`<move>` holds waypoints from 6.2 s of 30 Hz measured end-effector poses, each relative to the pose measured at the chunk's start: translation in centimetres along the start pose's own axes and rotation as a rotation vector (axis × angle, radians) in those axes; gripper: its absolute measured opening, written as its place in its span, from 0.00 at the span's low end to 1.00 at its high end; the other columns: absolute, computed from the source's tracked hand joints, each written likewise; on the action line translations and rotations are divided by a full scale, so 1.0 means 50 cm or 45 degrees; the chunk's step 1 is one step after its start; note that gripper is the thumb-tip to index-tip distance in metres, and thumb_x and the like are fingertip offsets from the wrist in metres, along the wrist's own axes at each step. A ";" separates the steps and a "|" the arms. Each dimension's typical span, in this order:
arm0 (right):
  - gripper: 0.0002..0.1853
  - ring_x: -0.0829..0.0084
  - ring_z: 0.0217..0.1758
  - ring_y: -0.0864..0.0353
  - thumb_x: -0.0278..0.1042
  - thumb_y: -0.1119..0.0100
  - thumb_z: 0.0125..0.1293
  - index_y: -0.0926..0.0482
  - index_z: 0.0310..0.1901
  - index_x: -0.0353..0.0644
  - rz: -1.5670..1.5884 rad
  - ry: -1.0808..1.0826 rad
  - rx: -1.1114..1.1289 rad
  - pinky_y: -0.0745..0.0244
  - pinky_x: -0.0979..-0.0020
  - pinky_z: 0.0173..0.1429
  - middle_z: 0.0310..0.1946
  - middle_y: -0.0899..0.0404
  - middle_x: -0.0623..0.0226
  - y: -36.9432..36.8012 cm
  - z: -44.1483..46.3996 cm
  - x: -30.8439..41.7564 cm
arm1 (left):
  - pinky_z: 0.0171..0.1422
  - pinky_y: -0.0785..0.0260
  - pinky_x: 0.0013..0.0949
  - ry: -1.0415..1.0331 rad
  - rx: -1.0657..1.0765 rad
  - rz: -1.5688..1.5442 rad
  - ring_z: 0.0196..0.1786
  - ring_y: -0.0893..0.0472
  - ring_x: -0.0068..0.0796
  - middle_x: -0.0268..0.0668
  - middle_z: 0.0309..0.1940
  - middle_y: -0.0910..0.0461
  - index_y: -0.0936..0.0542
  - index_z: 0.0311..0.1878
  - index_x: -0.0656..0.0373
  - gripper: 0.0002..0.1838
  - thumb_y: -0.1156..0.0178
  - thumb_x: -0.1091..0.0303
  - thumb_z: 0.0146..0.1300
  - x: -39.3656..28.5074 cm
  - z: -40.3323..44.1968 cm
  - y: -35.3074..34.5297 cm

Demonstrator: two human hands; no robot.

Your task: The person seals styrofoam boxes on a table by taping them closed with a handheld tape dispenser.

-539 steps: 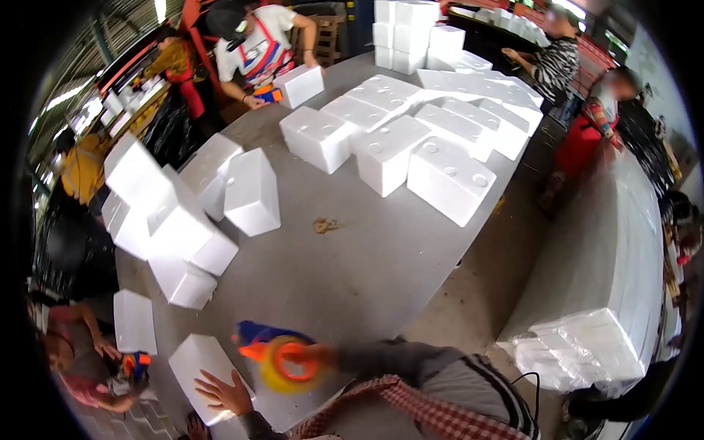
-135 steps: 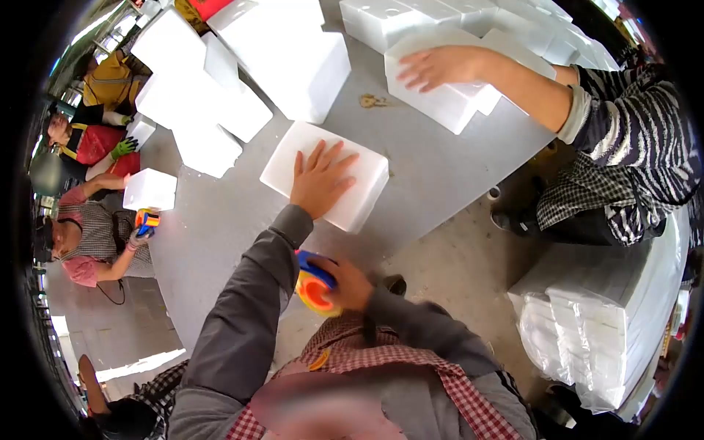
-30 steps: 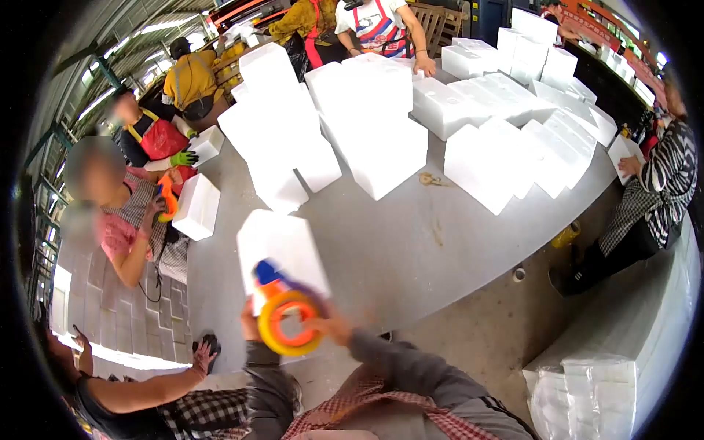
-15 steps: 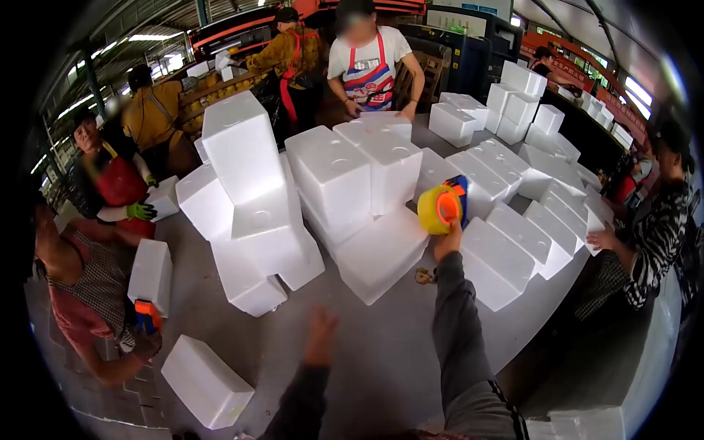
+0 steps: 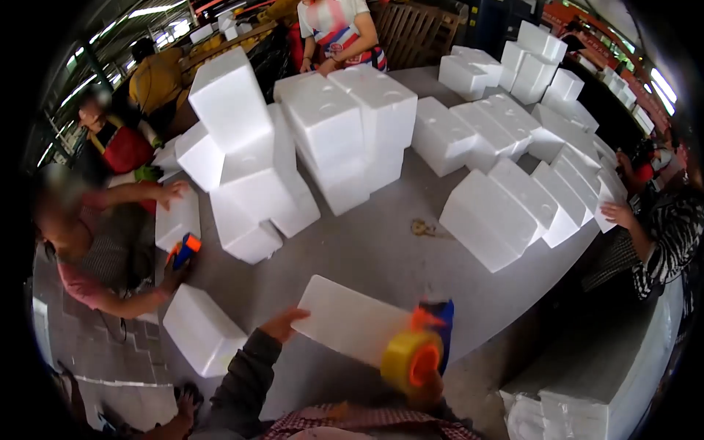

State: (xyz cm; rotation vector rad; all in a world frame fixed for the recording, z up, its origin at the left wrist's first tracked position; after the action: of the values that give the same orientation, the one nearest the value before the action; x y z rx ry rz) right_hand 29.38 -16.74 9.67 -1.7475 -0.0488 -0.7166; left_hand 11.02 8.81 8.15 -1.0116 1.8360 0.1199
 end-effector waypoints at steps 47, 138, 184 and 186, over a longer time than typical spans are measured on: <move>0.33 0.74 0.57 0.32 0.26 0.43 0.58 0.43 0.66 0.41 -0.764 0.055 -0.386 0.34 0.72 0.60 0.57 0.34 0.64 0.200 0.061 0.177 | 0.64 0.50 0.47 -1.445 0.085 2.325 0.56 0.34 0.43 0.39 0.54 0.31 0.31 0.62 0.44 0.28 0.43 0.53 0.57 -0.160 0.205 -0.298; 0.30 0.65 0.52 0.28 0.35 0.39 0.57 0.38 0.59 0.37 -1.108 0.558 -0.438 0.33 0.67 0.58 0.50 0.28 0.56 0.161 0.074 0.015 | 0.54 0.33 0.48 0.007 -0.782 2.462 0.58 0.29 0.48 0.49 0.59 0.34 0.34 0.65 0.40 0.27 0.52 0.44 0.63 -0.121 -0.017 -0.360; 0.31 0.63 0.58 0.28 0.49 0.46 0.58 0.35 0.60 0.40 0.263 -0.136 0.131 0.34 0.60 0.64 0.56 0.29 0.60 -0.013 0.147 -0.123 | 0.37 0.37 0.34 -0.757 -1.458 1.100 0.30 0.28 0.29 0.34 0.24 0.30 0.29 0.33 0.59 0.15 0.47 0.56 0.64 0.016 -0.071 0.170; 0.26 0.65 0.54 0.26 0.50 0.49 0.64 0.30 0.57 0.40 -0.269 0.060 0.429 0.32 0.63 0.60 0.52 0.26 0.61 -0.027 0.164 -0.204 | 0.35 0.37 0.33 -0.311 -1.727 1.924 0.35 0.27 0.33 0.35 0.35 0.26 0.25 0.48 0.55 0.23 0.43 0.46 0.59 -0.054 -0.161 0.282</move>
State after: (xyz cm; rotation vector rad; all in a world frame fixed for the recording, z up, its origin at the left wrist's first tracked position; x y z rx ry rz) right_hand 24.16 -5.64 4.88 -1.4141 -0.3091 -0.8499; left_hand -3.94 15.56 9.50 -0.0490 1.7460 2.4436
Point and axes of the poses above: each hand's wrist, its own z-axis towards the middle knuckle, its own y-axis out of the back of the hand, x = y × z, the point moved 4 cm from there along z, towards the middle knuckle
